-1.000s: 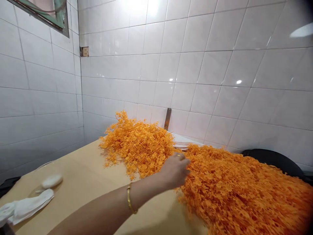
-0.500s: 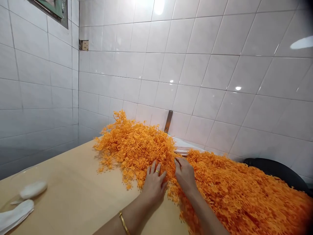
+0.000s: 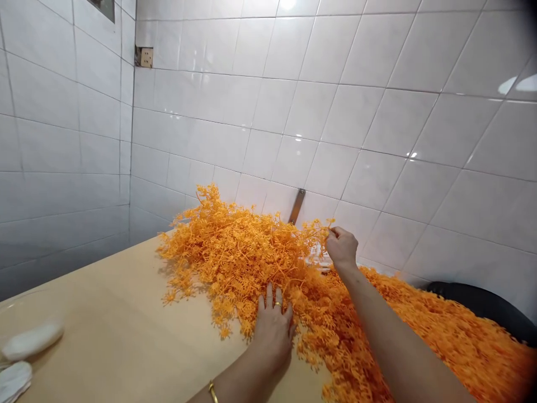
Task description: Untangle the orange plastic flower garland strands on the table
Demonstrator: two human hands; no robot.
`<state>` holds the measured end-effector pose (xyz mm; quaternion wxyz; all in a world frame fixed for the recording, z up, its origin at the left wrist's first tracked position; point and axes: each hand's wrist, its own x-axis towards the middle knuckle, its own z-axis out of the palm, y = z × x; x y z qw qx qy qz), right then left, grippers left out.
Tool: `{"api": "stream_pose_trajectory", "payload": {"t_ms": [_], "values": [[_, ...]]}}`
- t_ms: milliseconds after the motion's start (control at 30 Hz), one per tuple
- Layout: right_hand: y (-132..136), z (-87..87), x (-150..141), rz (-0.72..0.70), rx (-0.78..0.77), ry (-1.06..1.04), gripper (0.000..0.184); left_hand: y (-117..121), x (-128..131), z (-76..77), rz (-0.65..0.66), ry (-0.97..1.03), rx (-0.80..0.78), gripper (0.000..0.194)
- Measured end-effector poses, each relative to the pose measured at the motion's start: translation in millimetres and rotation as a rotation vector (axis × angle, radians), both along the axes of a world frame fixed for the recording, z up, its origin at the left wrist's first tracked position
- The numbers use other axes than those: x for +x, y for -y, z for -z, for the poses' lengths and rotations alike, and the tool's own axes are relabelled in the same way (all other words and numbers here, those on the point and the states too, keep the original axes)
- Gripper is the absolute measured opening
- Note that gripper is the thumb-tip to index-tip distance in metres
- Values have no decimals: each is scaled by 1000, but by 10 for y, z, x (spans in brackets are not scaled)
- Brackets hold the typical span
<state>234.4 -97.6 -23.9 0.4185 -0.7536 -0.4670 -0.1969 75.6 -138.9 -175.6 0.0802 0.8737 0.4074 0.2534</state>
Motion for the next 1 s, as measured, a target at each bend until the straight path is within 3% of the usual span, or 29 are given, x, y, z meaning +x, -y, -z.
{"api": "stream_pose_trajectory", "payload": {"t_ms": [167, 300, 367, 467, 567, 667, 733, 833, 1000], "values": [[-140, -216, 93, 68, 19, -13, 31, -11, -11, -37, 16, -16, -14, 40], [-173, -360, 72, 17, -147, 44, 18, -29, -40, -30, 34, 13, -17, 35], [-120, -361, -20, -31, -263, 94, 9, -38, -51, -1, 46, 45, -6, 35], [45, -300, -289, -62, -320, 198, 26, -48, -49, 39, 52, 91, 4, 33], [214, -270, -637, -156, -94, 424, 49, -58, -41, 11, 31, 189, -7, 35], [227, -248, -890, -397, 198, 494, 44, -95, -52, -75, -48, 377, 41, 36], [113, -162, -941, -513, 137, 289, 37, -147, -75, -112, -102, 462, 109, 35], [-168, 120, -876, -464, -102, -49, 30, -248, -112, -90, -138, 457, 149, 37], [-529, 619, -753, -449, -210, -191, 20, -341, -113, 11, -116, 318, 57, 58]]}}
